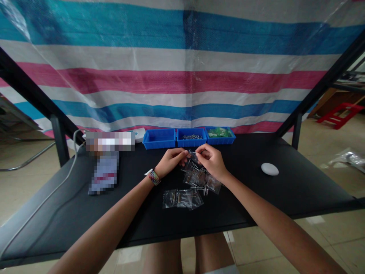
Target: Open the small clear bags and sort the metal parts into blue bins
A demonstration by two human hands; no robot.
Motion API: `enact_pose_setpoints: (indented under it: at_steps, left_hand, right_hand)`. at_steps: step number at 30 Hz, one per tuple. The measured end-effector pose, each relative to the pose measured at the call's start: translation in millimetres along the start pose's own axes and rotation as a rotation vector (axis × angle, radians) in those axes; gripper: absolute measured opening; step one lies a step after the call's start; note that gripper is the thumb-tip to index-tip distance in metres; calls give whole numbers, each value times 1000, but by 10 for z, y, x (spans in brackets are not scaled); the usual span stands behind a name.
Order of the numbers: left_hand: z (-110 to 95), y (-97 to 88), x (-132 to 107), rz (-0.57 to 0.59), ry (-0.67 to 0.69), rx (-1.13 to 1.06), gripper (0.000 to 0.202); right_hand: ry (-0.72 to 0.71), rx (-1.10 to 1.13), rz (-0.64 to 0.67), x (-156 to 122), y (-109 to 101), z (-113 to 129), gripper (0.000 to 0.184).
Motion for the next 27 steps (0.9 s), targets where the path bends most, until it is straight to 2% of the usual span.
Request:
enact_pose_setpoints:
  at_steps: [5, 11, 15, 19, 21, 25, 27]
  left_hand:
    - [-2, -7, 4, 2, -14, -24, 54]
    - [17, -18, 20, 23, -28, -62, 53]
    - [18, -16, 23, 15, -34, -74, 53]
    - [-3, -10, 15, 4, -36, -66, 51]
    - [-12, -10, 11, -4, -38, -64, 51]
    - [-28, -46, 4, -88, -1, -68, 49]
    - [-34, -83, 2, -160, 31, -61, 48]
  right_hand:
    - [-17, 9, -29, 35, -30, 3, 15]
    - [-70, -206, -274, 426, -228, -128, 17]
    - [-128, -323, -182, 701, -231, -187, 23]
    - [-177, -358, -192, 688, -171, -131, 26]
    - [-226, -375, -102, 587, -116, -88, 26]
    - [-277, -434, 251, 316, 10, -75, 26]
    - [-314, -530, 313, 210, 47, -83, 29]
Point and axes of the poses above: each hand's wrist, its own x-axis towards the middle knuckle, its own y-axis out of the palm, z = x × y, the point moved 3 cm from there along x, towards the middle knuckle, and after that the axes turned 8 degrees about -x, right-handed, at the moved point
